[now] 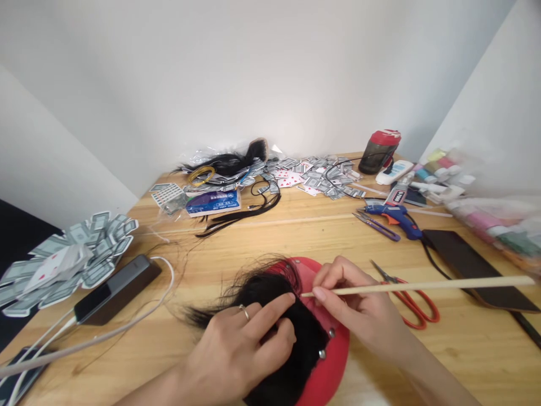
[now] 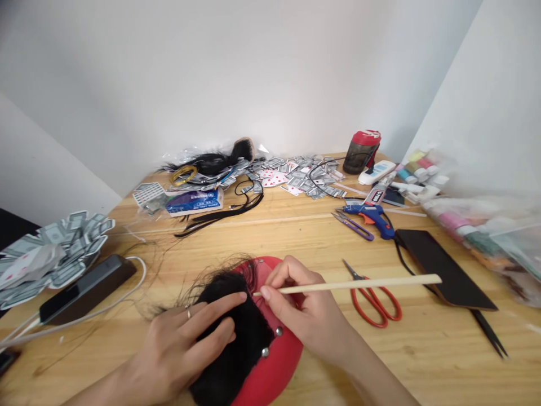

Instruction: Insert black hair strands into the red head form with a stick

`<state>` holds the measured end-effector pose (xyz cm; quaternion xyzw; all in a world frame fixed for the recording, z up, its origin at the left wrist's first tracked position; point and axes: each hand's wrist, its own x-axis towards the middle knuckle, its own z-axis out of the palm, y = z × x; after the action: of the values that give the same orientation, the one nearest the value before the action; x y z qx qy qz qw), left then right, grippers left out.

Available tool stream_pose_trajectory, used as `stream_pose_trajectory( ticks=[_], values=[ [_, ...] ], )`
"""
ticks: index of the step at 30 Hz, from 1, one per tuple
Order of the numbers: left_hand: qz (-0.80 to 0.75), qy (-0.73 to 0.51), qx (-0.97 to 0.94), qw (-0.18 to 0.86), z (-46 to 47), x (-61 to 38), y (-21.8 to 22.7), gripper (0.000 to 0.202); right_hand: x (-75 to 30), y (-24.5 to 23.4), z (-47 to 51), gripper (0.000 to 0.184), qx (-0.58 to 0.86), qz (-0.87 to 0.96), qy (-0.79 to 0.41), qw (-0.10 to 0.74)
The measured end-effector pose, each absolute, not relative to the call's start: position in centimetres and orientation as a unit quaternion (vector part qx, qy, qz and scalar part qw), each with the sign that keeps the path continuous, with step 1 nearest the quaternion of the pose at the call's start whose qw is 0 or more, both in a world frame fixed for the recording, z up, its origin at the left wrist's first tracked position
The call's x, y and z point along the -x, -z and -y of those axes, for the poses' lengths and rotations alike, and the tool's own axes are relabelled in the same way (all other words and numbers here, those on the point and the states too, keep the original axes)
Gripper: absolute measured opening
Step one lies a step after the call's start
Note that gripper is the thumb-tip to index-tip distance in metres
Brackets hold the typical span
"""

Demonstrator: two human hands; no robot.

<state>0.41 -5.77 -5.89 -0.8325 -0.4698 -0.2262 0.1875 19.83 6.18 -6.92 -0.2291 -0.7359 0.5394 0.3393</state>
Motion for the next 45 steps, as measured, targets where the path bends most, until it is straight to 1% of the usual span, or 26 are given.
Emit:
stream_pose_trajectory(
  ticks=[8,17,25,34,41,45],
  values=[
    [0.48,0.212,0.832,0.179,5.94,-0.42,6.13,0.014,-19.8,7.28,-6.43,0.024,0.225,0.724,-0.554,0.344],
    [0.485,0.201,0.834,0.17,5.95,-0.31,6.3,0.015,-19.84,7.69,-6.5,0.026,0.221,0.674,-0.618,0.339],
    [0.482,0.201,0.838,0.16,5.89,-0.35,6.09,0.018,-19.67,7.21,-6.14,0.029,0.253,0.645,-0.639,0.334],
    [0.477,0.206,0.84,0.157,5.85,-0.27,6.15,0.021,-19.53,7.43,-6.07,0.031,0.243,0.658,-0.624,0.345],
    [0.479,0.199,0.841,0.152,6.08,-0.24,6.25,0.019,-19.47,7.35,-6.04,0.033,0.266,0.667,-0.594,0.362],
    [0.477,0.202,0.841,0.157,6.01,-0.18,6.35,0.019,-19.37,7.48,-6.1,0.036,0.285,0.652,-0.597,0.37]
  ],
)
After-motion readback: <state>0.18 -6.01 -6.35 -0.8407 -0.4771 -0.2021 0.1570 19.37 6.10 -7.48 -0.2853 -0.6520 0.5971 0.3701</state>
